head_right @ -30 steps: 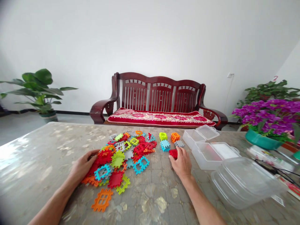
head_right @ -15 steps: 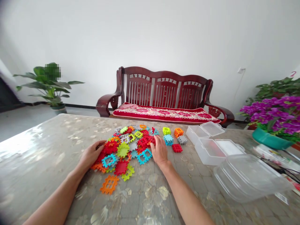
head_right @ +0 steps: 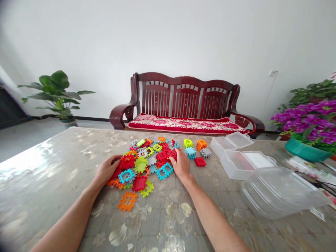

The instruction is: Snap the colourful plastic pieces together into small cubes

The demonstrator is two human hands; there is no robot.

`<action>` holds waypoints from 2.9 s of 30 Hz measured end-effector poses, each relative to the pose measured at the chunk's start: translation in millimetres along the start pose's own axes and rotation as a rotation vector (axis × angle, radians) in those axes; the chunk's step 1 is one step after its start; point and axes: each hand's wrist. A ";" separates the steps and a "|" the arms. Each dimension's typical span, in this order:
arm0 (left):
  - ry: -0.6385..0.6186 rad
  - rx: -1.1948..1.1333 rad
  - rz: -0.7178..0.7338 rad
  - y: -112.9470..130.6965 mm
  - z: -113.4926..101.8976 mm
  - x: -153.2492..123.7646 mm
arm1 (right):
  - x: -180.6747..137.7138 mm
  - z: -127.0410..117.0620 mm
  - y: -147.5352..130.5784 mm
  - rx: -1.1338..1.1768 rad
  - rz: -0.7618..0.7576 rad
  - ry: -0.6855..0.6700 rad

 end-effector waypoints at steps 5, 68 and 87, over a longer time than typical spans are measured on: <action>-0.002 -0.010 0.006 -4.5 2.3 2.4 | -23.9 -11.8 10.2 0.049 -0.065 -0.023; -0.012 0.043 0.011 -7.3 1.5 5.9 | -39.5 -57.1 75.4 -0.327 0.489 -0.043; -0.016 0.050 0.009 3.8 -3.8 -0.2 | -37.7 -24.3 -2.0 0.132 -0.130 -0.039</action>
Point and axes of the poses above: each hand's wrist, its own x-axis towards the middle knuckle, its own z-axis out of the palm, y = z × x, and after that the axes turned 14 degrees about -y, right-handed
